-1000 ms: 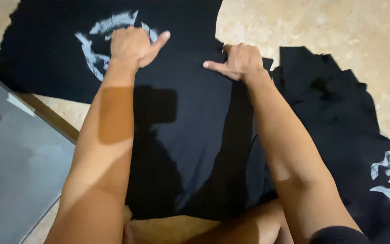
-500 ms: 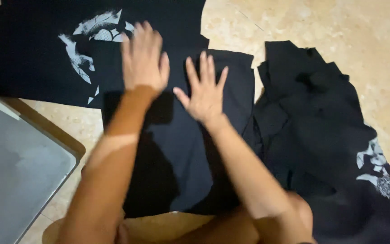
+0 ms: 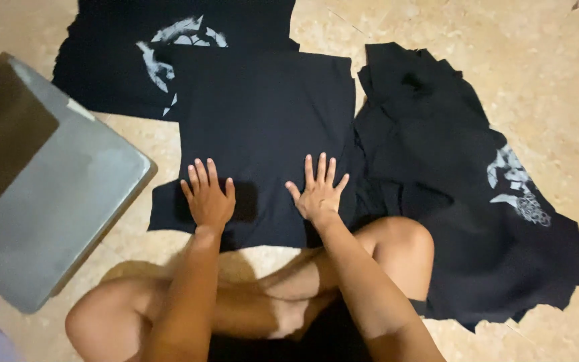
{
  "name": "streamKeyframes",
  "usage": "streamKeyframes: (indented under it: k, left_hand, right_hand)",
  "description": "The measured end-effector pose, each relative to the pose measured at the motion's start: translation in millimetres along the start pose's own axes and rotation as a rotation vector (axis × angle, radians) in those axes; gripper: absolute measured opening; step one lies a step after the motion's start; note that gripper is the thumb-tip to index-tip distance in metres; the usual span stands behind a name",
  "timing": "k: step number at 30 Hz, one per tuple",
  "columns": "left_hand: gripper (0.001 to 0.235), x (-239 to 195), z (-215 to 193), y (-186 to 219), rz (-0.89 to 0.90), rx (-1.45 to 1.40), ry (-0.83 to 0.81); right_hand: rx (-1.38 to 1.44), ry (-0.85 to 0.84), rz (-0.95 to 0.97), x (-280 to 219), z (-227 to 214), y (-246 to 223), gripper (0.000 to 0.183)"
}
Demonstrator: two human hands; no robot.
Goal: Sorting and smoothing printed black fabric panels on the floor before placing them into a heat press machine.
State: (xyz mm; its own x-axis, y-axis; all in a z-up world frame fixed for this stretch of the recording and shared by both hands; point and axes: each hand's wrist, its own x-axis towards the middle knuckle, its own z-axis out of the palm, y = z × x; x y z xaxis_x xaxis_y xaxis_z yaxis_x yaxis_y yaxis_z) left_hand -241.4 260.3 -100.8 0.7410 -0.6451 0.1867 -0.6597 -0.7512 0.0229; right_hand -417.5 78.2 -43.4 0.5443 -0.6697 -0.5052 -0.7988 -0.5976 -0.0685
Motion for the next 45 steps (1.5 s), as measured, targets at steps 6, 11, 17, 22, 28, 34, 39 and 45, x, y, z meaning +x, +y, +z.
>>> streamKeyframes:
  k: [6,11,17,22,28,34,39,45]
  left_hand:
    - [0.081,-53,-24,4,-0.174,0.02,-0.535]
    - [0.08,-36,3,-36,-0.316,0.247,-0.922]
    - [0.055,-47,-64,-29,-0.322,0.119,-0.713]
    - [0.019,-53,5,-29,-0.086,0.174,0.111]
    - [0.023,-33,-8,-52,-0.075,-0.042,-0.379]
    - [0.025,-40,30,-71,-0.159,0.115,-0.126]
    - [0.02,-30,54,-72,-0.215,0.216,0.162]
    - [0.031,-19,2,-69,-0.326,0.007,-0.486]
  right_hand:
    - [-0.348,-0.443,-0.007,-67,8,-7,0.12]
    - [-0.619,-0.667,0.095,-9,104,1,0.136]
    - [-0.565,-0.588,-0.086,-20,57,8,0.061]
    - [-0.396,0.355,-0.473,33,112,50,0.035]
    - [-0.056,0.112,-0.029,76,8,102,0.032]
    - [0.046,-0.041,-0.011,8,-28,68,0.063]
    - [-0.616,0.879,-0.475,78,130,102,0.029]
    - [0.038,-0.099,-0.006,63,81,77,0.036]
